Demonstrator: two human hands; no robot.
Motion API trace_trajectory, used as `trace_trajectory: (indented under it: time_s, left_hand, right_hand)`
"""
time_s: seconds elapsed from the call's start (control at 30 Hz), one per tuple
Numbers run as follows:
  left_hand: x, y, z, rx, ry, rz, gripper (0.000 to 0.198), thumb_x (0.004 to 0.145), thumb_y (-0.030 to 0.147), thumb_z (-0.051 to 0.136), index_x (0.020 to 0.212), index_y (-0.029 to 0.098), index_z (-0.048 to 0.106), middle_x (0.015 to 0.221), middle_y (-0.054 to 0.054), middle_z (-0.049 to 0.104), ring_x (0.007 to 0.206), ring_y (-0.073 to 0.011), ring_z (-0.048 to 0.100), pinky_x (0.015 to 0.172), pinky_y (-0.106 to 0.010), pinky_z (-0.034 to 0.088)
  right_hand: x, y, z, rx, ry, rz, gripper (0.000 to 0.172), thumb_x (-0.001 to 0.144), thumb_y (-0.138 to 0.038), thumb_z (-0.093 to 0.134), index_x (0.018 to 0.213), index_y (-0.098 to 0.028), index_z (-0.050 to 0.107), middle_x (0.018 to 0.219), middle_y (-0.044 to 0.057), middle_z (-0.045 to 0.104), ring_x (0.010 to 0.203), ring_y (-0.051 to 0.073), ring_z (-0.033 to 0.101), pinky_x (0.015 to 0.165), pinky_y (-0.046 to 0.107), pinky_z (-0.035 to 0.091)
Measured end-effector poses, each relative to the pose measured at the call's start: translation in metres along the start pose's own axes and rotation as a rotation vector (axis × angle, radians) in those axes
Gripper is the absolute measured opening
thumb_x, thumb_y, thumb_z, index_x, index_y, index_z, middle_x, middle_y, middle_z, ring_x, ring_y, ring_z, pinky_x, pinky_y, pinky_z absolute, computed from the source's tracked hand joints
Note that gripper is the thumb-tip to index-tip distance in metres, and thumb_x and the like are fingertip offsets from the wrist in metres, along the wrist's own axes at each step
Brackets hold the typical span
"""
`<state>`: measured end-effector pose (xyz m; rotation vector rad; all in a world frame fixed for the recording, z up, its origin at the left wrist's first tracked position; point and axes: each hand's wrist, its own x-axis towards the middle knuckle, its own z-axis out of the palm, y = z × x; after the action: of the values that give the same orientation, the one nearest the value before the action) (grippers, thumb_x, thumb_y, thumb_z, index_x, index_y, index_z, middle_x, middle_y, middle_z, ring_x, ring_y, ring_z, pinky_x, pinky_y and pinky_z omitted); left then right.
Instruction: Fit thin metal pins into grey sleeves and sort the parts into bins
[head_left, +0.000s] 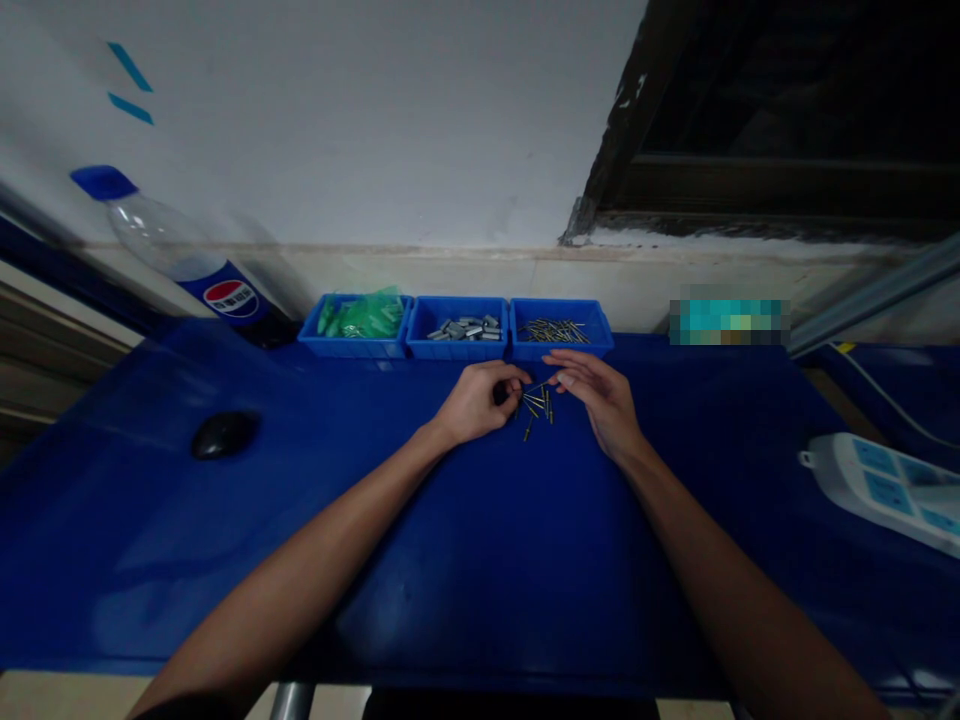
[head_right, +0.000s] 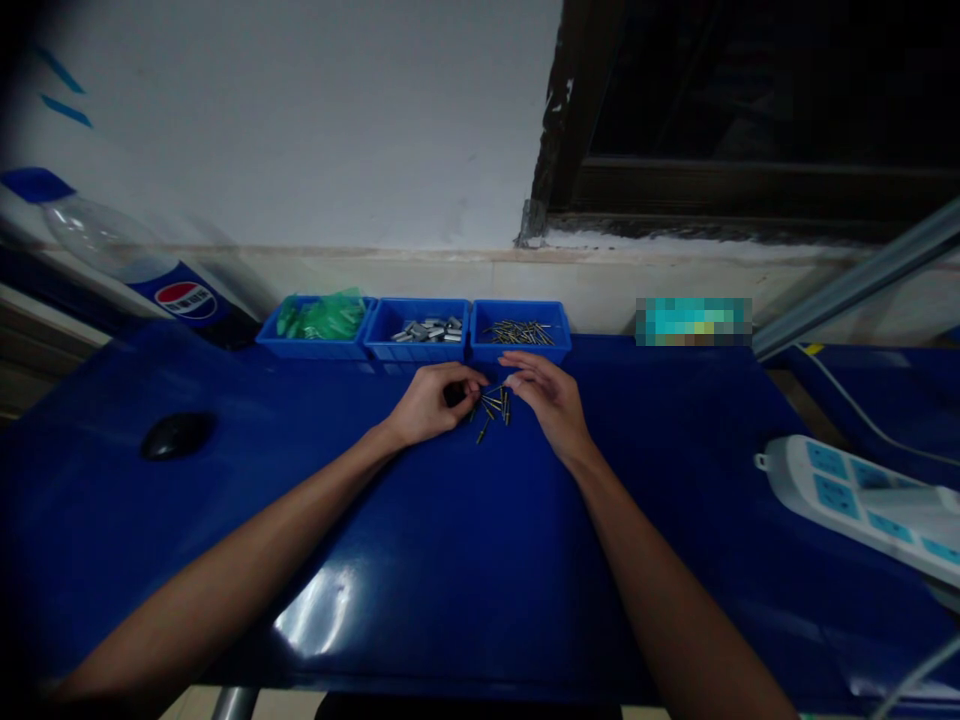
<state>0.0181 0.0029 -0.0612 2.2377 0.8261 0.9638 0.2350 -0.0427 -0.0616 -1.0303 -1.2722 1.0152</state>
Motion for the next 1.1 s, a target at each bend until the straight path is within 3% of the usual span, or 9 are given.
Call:
trace_trajectory:
  time_s: [0.17, 0.43, 0.6, 0.87, 1.1]
  left_hand:
    - [-0.0006, 0.0018, -0.0001, 0.036, 0.039, 0.012, 0.033, 0.08, 0.004, 0.062, 0.108, 0.014, 0.077, 0.092, -0.006, 0.074, 0.076, -0.0154, 0.069, 0.075, -0.029, 0.057]
    - [-0.0011, 0.0044, -0.0012, 0.016, 0.126, 0.006, 0.027, 0.085, 0.009, 0.065, 0.108, 0.014, 0.077, 0.088, -0.004, 0.075, 0.076, -0.0148, 0.07, 0.077, -0.029, 0.057]
    - [-0.0022, 0.0065, 0.0001, 0.078, -0.013, 0.063, 0.031, 0.082, 0.016, 0.07, 0.112, 0.015, 0.076, 0.104, -0.009, 0.077, 0.092, -0.0213, 0.073, 0.088, -0.037, 0.06]
    - [-0.0033, 0.0054, 0.0011, 0.116, -0.034, 0.057, 0.035, 0.081, 0.007, 0.06, 0.112, 0.014, 0.077, 0.098, -0.008, 0.074, 0.079, -0.0168, 0.07, 0.076, -0.031, 0.058]
    - [-0.0024, 0.0064, -0.0001, 0.026, 0.08, 0.032, 0.034, 0.082, 0.007, 0.062, 0.111, 0.013, 0.077, 0.09, -0.006, 0.074, 0.073, -0.0141, 0.068, 0.073, -0.028, 0.057]
  right_hand:
    - [-0.0002, -0.0003, -0.0007, 0.019, -0.002, 0.01, 0.032, 0.09, -0.031, 0.077, 0.121, -0.032, 0.079, 0.123, 0.005, 0.081, 0.095, 0.022, 0.074, 0.088, 0.041, 0.058]
    - [-0.0002, 0.0009, -0.0009, 0.022, -0.008, 0.011, 0.031, 0.09, -0.032, 0.077, 0.121, -0.031, 0.079, 0.121, 0.006, 0.081, 0.094, 0.022, 0.074, 0.084, 0.039, 0.057]
    - [0.0, 0.0013, -0.0018, 0.023, -0.018, 0.014, 0.031, 0.09, -0.035, 0.077, 0.121, -0.032, 0.079, 0.119, 0.005, 0.081, 0.094, 0.022, 0.075, 0.084, 0.04, 0.058]
    - [0.0002, 0.0015, -0.0019, 0.034, -0.017, 0.026, 0.031, 0.09, -0.036, 0.079, 0.12, -0.031, 0.079, 0.115, 0.005, 0.082, 0.093, 0.023, 0.075, 0.084, 0.04, 0.058]
    - [0.0003, 0.001, -0.0013, 0.051, -0.014, 0.028, 0.029, 0.09, -0.032, 0.078, 0.119, -0.032, 0.08, 0.113, 0.004, 0.082, 0.092, 0.021, 0.075, 0.083, 0.038, 0.056]
